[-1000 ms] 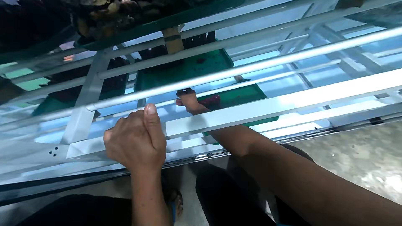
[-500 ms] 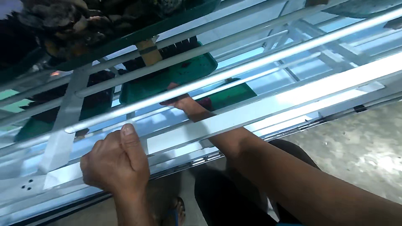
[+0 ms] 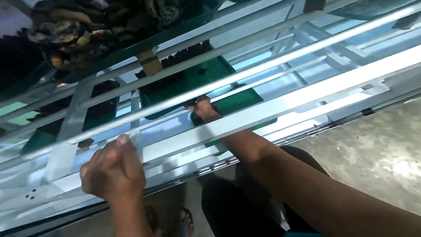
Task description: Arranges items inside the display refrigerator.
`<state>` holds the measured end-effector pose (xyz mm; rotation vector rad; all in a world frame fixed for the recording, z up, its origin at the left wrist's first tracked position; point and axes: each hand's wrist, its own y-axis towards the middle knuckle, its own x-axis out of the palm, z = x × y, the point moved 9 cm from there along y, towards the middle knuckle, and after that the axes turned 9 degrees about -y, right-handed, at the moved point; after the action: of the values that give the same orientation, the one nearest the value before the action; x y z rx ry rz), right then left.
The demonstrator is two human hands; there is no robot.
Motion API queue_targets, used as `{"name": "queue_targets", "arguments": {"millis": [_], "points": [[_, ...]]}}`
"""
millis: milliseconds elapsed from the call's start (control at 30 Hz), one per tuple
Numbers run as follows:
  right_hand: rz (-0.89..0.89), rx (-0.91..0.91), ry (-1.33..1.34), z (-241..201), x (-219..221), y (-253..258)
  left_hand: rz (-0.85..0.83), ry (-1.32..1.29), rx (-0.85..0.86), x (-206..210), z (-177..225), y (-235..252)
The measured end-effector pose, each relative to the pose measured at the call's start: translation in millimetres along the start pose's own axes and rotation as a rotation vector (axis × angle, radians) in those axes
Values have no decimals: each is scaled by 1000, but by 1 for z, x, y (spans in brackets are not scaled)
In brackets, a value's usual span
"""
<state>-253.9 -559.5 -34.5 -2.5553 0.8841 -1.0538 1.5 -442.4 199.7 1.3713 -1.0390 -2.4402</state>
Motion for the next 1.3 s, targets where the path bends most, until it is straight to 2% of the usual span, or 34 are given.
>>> {"name": "queue_targets", "arguments": {"millis": [200, 367, 500, 700, 800, 967, 1100, 1300], "points": [[95, -29, 27, -51, -63, 6, -17, -59, 15, 1, -2, 1], [153, -84, 29, -99, -116, 11, -27, -23, -45, 4, -12, 2], [204, -99, 64, -135, -156, 23, -18, -36, -1, 2, -11, 2], [229, -183, 24, -197, -210, 34, -90, 11, -162, 3, -14, 0], [197, -180, 69, -218, -224, 45, -96, 8, -160, 4, -15, 1], [173, -73, 17, -215, -234, 57, -125, -2, -226, 3, -10, -1], [83, -129, -148, -218, -233, 59, -122, 6, -208, 2, -8, 1], [-184, -230, -497, -248, -223, 38, -107, -19, -218, 4, -14, 0]]}}
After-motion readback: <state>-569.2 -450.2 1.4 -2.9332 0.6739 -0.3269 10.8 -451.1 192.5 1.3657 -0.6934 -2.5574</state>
